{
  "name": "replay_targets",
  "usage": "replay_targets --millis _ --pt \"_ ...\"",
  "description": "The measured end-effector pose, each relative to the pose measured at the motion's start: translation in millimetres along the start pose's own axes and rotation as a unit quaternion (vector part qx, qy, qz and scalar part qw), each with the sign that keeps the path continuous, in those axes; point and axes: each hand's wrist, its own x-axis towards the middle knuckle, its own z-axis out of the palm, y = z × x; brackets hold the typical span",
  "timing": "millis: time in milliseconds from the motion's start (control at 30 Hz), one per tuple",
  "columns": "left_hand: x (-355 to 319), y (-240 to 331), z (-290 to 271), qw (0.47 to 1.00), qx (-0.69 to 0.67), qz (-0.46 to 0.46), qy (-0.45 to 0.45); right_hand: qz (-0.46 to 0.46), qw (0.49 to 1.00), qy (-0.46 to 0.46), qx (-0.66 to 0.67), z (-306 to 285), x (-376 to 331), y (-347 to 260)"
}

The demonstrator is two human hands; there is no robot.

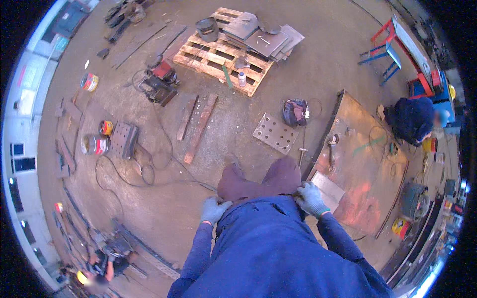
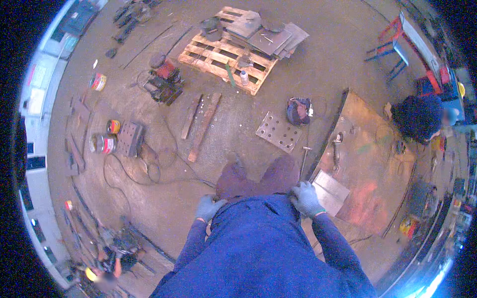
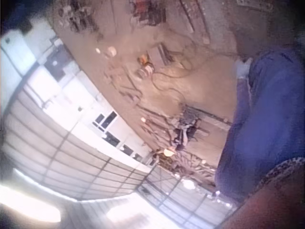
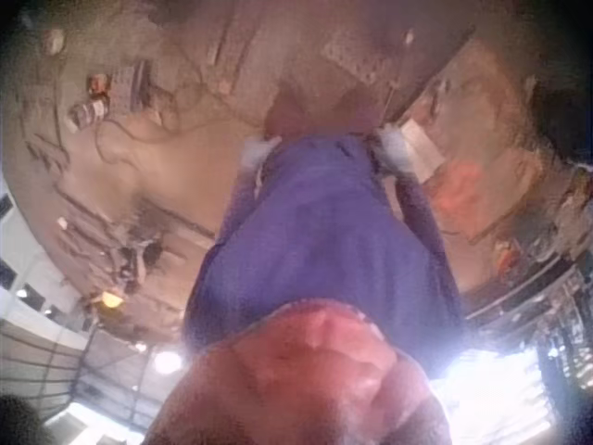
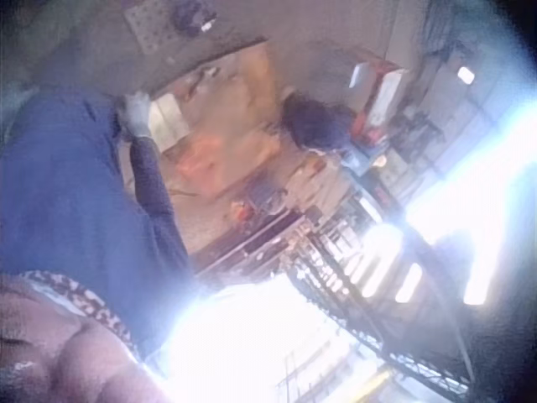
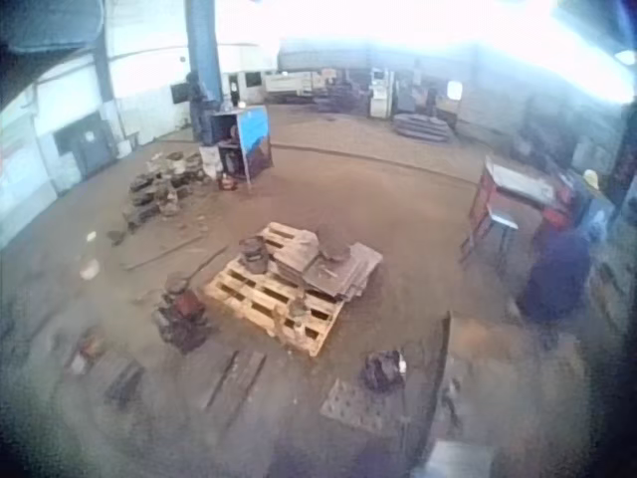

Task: The person handles perforated metal sheets and flat metal plates in a workshop. They pick up, inspect, and place the sheets on a wooden pallet, then handle additional metal plates, turning them over and stacking them.

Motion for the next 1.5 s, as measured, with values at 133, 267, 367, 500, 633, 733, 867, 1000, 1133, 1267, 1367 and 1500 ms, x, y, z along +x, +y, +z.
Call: replay_targets --millis 133,267,367,500,633,733,867,1000,1133,1267,1367,1500 --pt "76 -13 -38 0.993 0.03 0.024 -0.111 0.047 0.997 0.04 0.04 -55 39 -29" --pt "123 25 -74 0.978 0.062 -0.017 -0.198 0.011 0.996 0.088 0.017 -91 100 -34" --pt "149 56 -74 0.986 -0.121 -0.048 -0.101 0.003 0.999 -0.028 -0.017 -102 178 5" --pt "157 99 -92 0.984 -0.097 -0.087 -0.125 -0.072 0.994 -0.079 -0.026 -152 257 51" --pt "133 193 -137 0.965 -0.139 -0.133 -0.178 -0.09 0.921 -0.332 0.181 -242 258 85" --pt "144 159 -98 0.955 -0.056 -0.056 -0.284 -0.131 0.875 -0.414 0.215 -248 283 110" --pt "220 166 -83 0.968 0.005 -0.052 -0.246 -0.14 0.821 -0.421 0.358 -242 406 141" --pt "413 178 -56 0.993 -0.07 -0.096 0.011 -0.008 0.978 -0.082 0.191 -176 684 215" --pt "639 191 -5 0.983 -0.069 0.093 0.142 -0.011 0.97 0.234 0.068 -166 955 311" --pt "792 145 41 0.959 -0.065 0.125 0.245 0.122 0.956 0.256 -0.079 -179 1130 325" --pt "866 153 46 0.951 -0.138 0.096 0.26 0.213 0.902 0.332 -0.175 -176 1198 343" --pt "874 180 -4 0.93 -0.159 0.121 0.309 0.078 0.897 0.407 -0.153 -133 1217 323"
